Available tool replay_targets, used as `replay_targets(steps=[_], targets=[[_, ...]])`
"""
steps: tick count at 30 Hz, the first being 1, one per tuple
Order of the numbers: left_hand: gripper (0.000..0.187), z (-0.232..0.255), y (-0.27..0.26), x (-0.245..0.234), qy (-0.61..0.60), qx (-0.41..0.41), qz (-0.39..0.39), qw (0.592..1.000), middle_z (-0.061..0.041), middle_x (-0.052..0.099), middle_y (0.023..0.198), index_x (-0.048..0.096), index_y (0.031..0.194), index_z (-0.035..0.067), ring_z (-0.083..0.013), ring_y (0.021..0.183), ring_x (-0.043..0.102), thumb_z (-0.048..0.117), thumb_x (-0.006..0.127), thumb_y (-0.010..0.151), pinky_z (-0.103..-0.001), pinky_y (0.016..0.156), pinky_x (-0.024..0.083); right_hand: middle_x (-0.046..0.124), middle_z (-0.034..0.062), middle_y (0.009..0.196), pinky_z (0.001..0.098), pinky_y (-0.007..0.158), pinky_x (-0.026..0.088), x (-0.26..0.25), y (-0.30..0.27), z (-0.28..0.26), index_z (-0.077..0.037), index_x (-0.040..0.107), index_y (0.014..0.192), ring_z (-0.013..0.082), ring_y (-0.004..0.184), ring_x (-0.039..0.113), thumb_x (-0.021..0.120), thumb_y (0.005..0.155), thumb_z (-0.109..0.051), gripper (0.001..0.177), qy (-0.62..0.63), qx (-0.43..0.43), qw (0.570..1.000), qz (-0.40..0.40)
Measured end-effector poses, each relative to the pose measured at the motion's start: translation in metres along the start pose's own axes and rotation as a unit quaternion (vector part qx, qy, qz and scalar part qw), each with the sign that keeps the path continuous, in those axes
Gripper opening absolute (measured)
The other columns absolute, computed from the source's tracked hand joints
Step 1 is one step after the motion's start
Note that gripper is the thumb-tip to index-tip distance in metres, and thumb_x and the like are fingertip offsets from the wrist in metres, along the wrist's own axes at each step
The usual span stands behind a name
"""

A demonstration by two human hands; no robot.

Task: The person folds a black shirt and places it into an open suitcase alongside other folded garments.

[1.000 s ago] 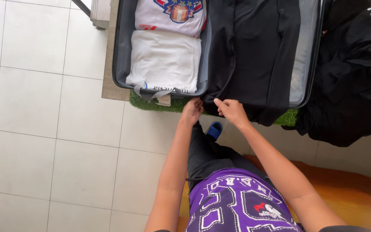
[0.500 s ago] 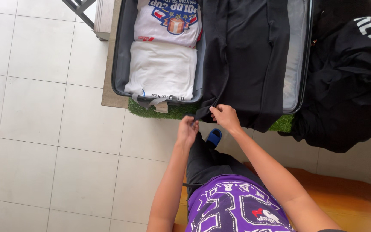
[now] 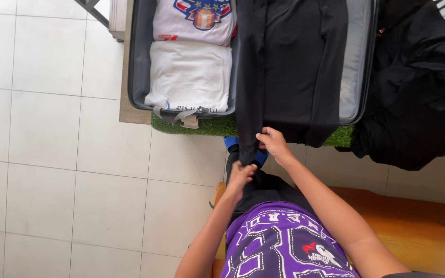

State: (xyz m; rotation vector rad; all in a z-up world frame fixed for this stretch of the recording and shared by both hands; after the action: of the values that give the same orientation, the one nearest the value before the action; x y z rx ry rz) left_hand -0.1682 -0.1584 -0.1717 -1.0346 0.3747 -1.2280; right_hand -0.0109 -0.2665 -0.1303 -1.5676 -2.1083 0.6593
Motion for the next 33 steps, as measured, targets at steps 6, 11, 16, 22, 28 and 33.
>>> replay_targets(steps=[6,11,16,22,28,33], targets=[[0.087,0.089,0.023,-0.038,0.152,0.250,0.185,0.938,-0.019,0.040,0.148,0.033,0.152,-0.001,-0.0334,0.134,0.047,0.028,0.078,0.084,-0.043,0.108,0.041,0.073,0.0033,0.096,0.0308,0.084,0.056,-0.003,0.009,0.020,-0.006,0.067,0.106,0.0138,0.092,0.070,0.061,0.099,-0.016,0.014,0.024,-0.003,0.999,-0.025],[0.070,0.130,0.042,-0.018,0.144,0.273,0.106,0.945,-0.022,0.062,0.138,0.051,0.144,-0.003,-0.0318,0.130,0.059,0.032,0.074,0.088,-0.039,0.109,0.044,0.072,0.0087,0.100,0.0354,0.082,0.057,0.008,0.012,0.030,-0.003,0.063,0.109,0.0211,0.091,0.071,0.059,0.100,-0.018,0.017,0.066,0.019,0.995,-0.068],[0.067,0.148,0.019,-0.013,0.241,0.302,0.164,0.908,-0.021,0.059,0.134,0.048,0.141,-0.001,-0.0311,0.123,0.059,0.023,0.076,0.085,-0.041,0.103,0.047,0.072,0.0068,0.112,0.0329,0.087,0.056,-0.020,-0.007,0.006,-0.004,0.064,0.124,0.0181,0.103,0.070,0.062,0.097,-0.020,0.032,-0.074,0.018,0.997,-0.001],[0.046,0.220,-0.001,0.011,0.299,0.393,0.159,0.855,-0.017,0.065,0.115,0.058,0.128,0.001,-0.0286,0.102,0.065,0.014,0.072,0.086,-0.041,0.092,0.054,0.075,0.0102,0.113,0.0321,0.089,0.056,-0.060,-0.025,-0.014,-0.003,0.068,0.127,0.0187,0.103,0.071,0.064,0.094,-0.023,0.038,-0.107,0.006,0.994,0.006],[0.029,0.345,0.016,0.068,0.401,0.498,0.090,0.763,-0.012,0.070,0.102,0.066,0.119,0.006,-0.0285,0.094,0.070,0.009,0.065,0.090,-0.039,0.088,0.055,0.075,0.0136,0.119,0.0333,0.090,0.054,-0.060,-0.013,-0.005,0.000,0.069,0.128,0.0214,0.106,0.070,0.071,0.088,-0.023,0.046,-0.099,-0.016,0.995,0.006],[0.034,0.440,0.060,0.121,0.506,0.533,0.056,0.676,-0.011,0.069,0.105,0.065,0.123,0.011,-0.0317,0.103,0.067,0.007,0.061,0.090,-0.043,0.090,0.053,0.071,0.0151,0.124,0.0339,0.097,0.056,-0.030,0.007,0.019,0.003,0.063,0.132,0.0221,0.113,0.070,0.078,0.083,-0.022,0.057,-0.099,-0.020,0.995,0.010]])
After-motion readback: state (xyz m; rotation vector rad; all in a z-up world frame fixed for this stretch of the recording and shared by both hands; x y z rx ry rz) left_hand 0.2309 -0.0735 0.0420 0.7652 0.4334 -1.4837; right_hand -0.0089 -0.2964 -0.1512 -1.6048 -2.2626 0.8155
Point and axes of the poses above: each hand's wrist, its own y-axis towards the middle knuckle, its own x-axis out of the palm, z = x × y, the point moved 9 cm from there along y, towards the middle knuckle
